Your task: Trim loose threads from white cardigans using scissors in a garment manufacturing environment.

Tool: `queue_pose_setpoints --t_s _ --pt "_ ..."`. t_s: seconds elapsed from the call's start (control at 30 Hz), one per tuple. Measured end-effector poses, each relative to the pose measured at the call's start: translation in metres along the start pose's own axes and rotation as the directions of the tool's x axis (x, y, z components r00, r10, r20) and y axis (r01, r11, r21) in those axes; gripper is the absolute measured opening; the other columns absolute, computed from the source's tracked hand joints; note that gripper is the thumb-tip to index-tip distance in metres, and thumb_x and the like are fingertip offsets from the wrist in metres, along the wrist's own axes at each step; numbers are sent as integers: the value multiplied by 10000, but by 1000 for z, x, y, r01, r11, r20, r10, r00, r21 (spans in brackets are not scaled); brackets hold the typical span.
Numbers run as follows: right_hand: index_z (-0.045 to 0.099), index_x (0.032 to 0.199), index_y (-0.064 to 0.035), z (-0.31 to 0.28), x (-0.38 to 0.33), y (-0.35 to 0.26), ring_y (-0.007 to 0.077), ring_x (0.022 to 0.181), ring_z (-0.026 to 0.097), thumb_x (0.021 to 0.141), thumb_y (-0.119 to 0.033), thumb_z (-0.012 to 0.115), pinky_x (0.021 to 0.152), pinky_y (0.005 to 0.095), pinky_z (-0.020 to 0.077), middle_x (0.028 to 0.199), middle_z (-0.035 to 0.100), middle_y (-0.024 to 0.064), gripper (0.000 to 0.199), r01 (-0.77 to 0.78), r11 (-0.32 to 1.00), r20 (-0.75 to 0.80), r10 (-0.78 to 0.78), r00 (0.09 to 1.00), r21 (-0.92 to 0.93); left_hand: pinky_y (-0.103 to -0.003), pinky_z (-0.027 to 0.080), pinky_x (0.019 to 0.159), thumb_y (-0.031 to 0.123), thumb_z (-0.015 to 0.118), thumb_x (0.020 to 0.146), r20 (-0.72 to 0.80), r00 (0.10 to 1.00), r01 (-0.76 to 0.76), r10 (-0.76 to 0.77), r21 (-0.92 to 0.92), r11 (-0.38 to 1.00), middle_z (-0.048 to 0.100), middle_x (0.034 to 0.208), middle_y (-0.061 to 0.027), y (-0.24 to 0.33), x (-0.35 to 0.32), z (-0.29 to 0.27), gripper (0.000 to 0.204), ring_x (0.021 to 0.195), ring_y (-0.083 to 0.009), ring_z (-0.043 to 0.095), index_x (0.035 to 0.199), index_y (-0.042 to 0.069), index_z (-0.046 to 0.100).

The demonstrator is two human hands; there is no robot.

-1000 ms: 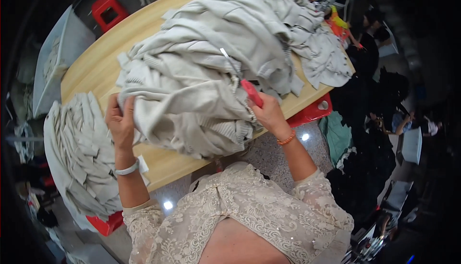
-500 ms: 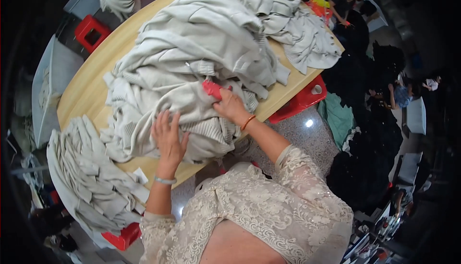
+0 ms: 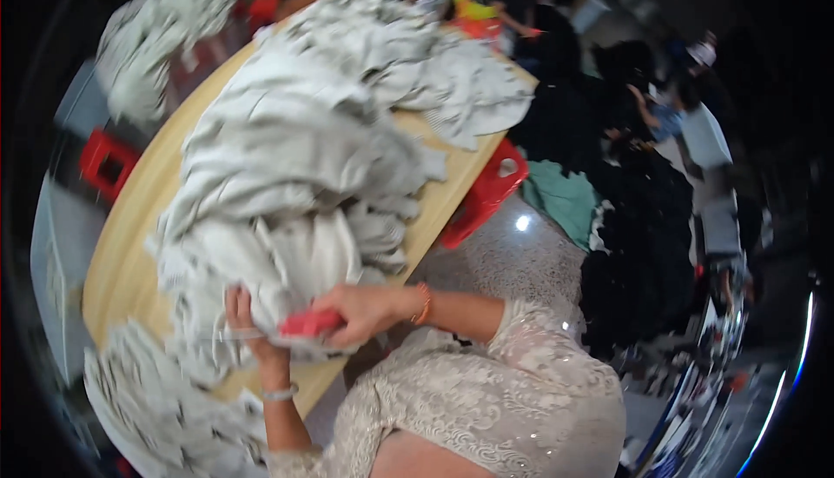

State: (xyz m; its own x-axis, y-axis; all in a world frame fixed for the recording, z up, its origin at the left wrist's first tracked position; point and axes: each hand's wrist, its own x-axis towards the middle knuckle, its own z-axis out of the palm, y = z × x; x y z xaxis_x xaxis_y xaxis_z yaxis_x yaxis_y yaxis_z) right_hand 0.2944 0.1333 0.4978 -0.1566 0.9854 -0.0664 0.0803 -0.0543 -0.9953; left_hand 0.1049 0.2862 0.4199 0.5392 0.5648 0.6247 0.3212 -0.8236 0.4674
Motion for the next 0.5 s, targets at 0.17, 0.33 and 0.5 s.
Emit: queue_pose_setpoints --t_s 0.17,0.33,0.5 --pt "542 852 10 16 -11 2 132 605 469 745 -193 695 565 338 392 640 519 70 276 -11 1000 -92 11 996 3 -490 352 1078 215 665 832 -5 965 240 -262 -385 891 594 1166 -143 -39 -38 -22 409 1128 -333 544 1163 -4 568" --pt "554 852 -6 20 -28 -38 136 592 502 771 -202 700 564 335 405 634 543 64 258 158 982 3 -159 987 105 -498 403 999 172 637 842 -29 1000 -10 -1 -398 918 577 1129 -183 30 8 -88 341 1092 -347 545 1120 4 531" --pt "559 785 -9 25 -27 19 294 576 545 778 -282 686 579 405 421 628 563 145 301 86 990 49 -81 996 -111 -453 435 926 63 747 611 601 799 53 -22 -34 998 561 1033 -196 1 -27 -103 500 1005 -384 548 1073 18 561"
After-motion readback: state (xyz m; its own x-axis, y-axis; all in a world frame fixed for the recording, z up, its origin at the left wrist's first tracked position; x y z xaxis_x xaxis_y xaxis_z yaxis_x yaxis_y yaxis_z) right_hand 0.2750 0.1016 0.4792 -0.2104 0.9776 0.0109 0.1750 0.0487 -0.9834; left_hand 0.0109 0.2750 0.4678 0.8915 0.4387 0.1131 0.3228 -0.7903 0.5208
